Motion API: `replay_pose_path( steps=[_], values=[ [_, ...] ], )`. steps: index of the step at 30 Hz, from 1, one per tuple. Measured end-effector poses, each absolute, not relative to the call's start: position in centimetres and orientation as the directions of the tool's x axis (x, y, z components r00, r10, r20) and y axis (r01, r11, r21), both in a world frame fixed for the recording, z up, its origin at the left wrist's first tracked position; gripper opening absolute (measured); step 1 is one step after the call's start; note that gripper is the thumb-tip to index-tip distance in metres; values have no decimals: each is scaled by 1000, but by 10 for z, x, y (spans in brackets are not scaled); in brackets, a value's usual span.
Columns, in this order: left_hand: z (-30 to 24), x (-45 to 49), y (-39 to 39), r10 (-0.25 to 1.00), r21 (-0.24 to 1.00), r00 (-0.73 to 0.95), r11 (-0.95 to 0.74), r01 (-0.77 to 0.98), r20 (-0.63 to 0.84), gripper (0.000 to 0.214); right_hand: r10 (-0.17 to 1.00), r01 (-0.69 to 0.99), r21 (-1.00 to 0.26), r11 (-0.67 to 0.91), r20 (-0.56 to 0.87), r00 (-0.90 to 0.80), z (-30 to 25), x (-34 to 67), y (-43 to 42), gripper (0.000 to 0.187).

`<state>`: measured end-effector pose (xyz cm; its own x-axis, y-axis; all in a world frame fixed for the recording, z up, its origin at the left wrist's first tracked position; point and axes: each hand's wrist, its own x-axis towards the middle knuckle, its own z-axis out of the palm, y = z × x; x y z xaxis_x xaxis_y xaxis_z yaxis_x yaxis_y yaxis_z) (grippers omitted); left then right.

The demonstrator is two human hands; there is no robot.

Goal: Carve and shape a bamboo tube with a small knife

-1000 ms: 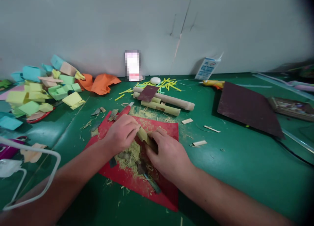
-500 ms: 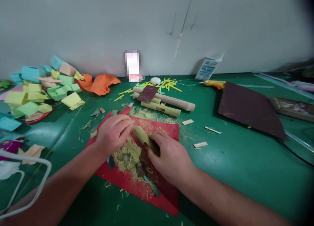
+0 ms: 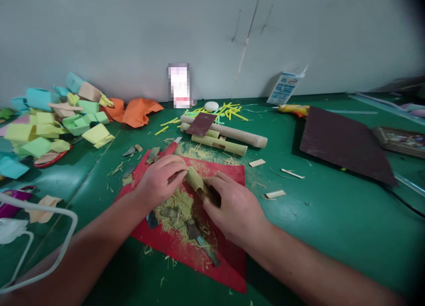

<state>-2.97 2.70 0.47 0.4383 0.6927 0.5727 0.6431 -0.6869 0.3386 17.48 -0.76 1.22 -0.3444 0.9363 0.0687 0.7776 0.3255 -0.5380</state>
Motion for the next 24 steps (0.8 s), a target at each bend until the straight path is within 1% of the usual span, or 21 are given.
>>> replay_pose_path(
  steps=[9, 12, 17, 21, 24],
  values=[
    [6, -29, 27, 677, 311, 449, -696, 647, 583, 9, 936, 770, -551, 322, 66, -344, 11, 175, -7, 15],
    [6, -29, 28, 673, 306, 477, -708, 636, 565, 10, 938, 770, -552, 320, 69, -340, 12, 174, -8, 16],
    [10, -26, 29, 692, 337, 507, -707, 622, 514, 13, 936, 767, -554, 325, 70, -346, 12, 174, -8, 15],
    [12, -25, 29, 647, 297, 567, -751, 590, 510, 14, 936, 777, -541, 322, 60, -346, 14, 173, -9, 12],
    [11, -26, 30, 629, 258, 581, -761, 595, 517, 14, 935, 775, -541, 327, 65, -349, 15, 173, -10, 11]
  ],
)
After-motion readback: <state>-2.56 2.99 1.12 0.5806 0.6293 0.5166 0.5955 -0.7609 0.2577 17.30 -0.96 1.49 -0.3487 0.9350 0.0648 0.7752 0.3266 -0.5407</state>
